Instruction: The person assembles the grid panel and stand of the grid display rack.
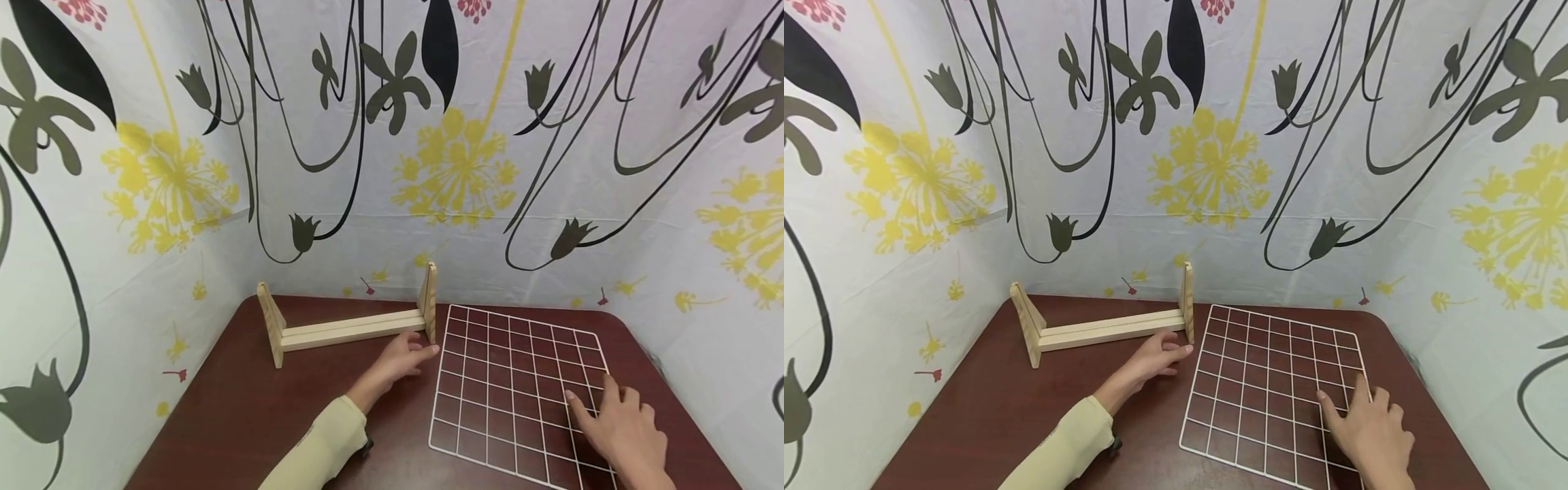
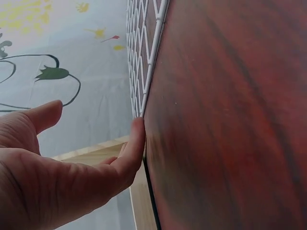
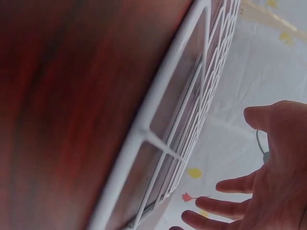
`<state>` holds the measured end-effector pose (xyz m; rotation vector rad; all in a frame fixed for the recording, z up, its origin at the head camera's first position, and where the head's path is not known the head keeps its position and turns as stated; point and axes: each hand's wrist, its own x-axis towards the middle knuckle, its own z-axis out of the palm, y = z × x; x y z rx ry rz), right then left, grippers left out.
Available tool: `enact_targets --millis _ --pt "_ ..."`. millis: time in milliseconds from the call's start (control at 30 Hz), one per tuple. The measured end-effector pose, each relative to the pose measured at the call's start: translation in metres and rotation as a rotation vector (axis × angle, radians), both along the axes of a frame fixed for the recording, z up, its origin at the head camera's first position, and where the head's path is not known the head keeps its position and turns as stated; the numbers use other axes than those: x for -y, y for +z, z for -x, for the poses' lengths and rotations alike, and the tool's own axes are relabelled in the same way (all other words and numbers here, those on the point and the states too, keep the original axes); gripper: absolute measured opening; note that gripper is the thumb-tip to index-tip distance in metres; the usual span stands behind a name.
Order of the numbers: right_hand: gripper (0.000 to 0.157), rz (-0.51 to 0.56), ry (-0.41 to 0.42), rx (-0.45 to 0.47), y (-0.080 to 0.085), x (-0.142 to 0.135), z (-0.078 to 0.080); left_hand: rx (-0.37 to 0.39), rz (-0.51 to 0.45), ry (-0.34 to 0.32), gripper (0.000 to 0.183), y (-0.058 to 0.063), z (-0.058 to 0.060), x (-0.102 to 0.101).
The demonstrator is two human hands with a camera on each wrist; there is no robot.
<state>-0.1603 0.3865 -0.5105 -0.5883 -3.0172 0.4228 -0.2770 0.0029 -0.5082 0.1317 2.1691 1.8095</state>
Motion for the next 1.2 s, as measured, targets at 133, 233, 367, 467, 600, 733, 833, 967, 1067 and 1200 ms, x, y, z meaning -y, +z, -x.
enact_targets --millis 133,233,367,467,600,733,833,967,1067,1200 --pt "0.112 0.008 -0.004 0.048 0.002 -0.008 0.006 0.016 0.033 -0.02 0.074 0.0 0.01 -0.01" --pt "0.11 -0.003 0.007 0.059 0.005 -0.016 0.012 0.027 0.078 -0.039 0.064 0.002 0.017 -0.015" --pt "0.105 -0.02 0.027 0.127 0.008 -0.027 0.021 0.034 0.166 -0.079 0.047 0.007 0.026 -0.02" --pt "0.1 -0.022 0.034 0.206 0.01 -0.034 0.027 0.013 0.269 -0.113 0.039 0.01 0.033 -0.026" --pt "0.09 -0.024 0.017 0.218 0.011 -0.039 0.033 -0.067 0.448 -0.146 0.042 0.012 0.04 -0.035" --pt "0.087 -0.026 0.016 0.223 0.009 -0.041 0.034 -0.119 0.577 -0.153 0.043 0.011 0.042 -0.042" --pt "0.085 -0.017 0.039 0.248 0.006 -0.042 0.034 -0.146 0.646 -0.157 0.038 0.007 0.041 -0.046" --pt "0.076 0.004 0.053 0.254 0.002 -0.046 0.032 -0.217 0.746 -0.208 0.037 -0.002 0.044 -0.051" --pt "0.071 0.017 0.043 0.231 0.002 -0.051 0.031 -0.331 0.868 -0.226 0.038 -0.027 0.058 -0.058" --pt "0.059 0.031 0.045 0.211 0.004 -0.061 0.03 -0.389 1.005 -0.21 0.029 -0.026 0.057 -0.065"
